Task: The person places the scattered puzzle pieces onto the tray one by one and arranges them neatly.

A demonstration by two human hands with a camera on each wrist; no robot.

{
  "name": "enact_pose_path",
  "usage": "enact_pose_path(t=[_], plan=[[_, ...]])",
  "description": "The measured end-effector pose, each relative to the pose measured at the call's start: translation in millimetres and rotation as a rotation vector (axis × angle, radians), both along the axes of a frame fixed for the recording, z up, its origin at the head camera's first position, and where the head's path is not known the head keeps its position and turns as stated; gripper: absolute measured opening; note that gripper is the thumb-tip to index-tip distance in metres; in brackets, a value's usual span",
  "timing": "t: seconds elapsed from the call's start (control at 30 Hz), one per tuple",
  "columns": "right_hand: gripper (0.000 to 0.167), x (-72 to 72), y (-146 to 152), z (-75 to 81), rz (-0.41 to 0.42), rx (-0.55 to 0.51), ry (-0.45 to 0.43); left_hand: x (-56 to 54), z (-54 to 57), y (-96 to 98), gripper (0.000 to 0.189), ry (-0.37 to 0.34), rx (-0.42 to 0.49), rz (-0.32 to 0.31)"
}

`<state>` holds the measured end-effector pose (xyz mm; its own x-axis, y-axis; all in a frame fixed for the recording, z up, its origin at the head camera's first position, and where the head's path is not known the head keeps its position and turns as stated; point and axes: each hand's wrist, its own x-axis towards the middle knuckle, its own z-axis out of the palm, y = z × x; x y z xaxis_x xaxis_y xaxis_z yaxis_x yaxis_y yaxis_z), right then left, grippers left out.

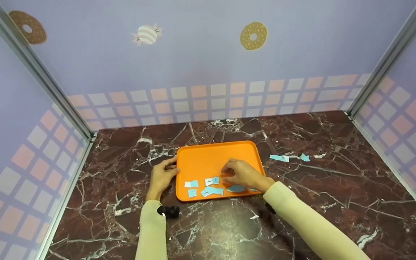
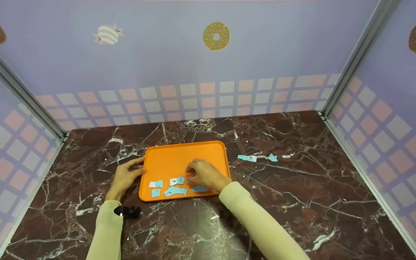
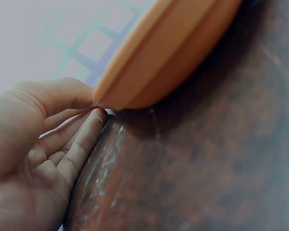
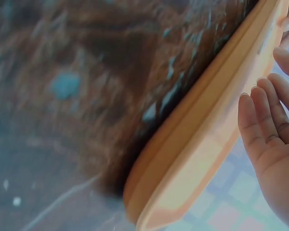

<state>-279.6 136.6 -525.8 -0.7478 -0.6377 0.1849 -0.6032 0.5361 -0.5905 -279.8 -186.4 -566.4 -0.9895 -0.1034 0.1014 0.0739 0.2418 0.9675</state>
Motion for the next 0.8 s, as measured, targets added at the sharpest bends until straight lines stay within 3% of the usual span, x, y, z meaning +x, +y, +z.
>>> enact_pose_path(t=[0.47,0.8], plan=[[0.018,-5.9,61,4.2,-0.100,-0.101,0.034,0.6,-0.2,-1.5,0.044,-0.025,0.016,0.004],[0.021,-11.0,101,8.0,-0.234,-0.138,0.028,-1.3,-0.1,0.1,0.044,-0.030,0.006,0.007]])
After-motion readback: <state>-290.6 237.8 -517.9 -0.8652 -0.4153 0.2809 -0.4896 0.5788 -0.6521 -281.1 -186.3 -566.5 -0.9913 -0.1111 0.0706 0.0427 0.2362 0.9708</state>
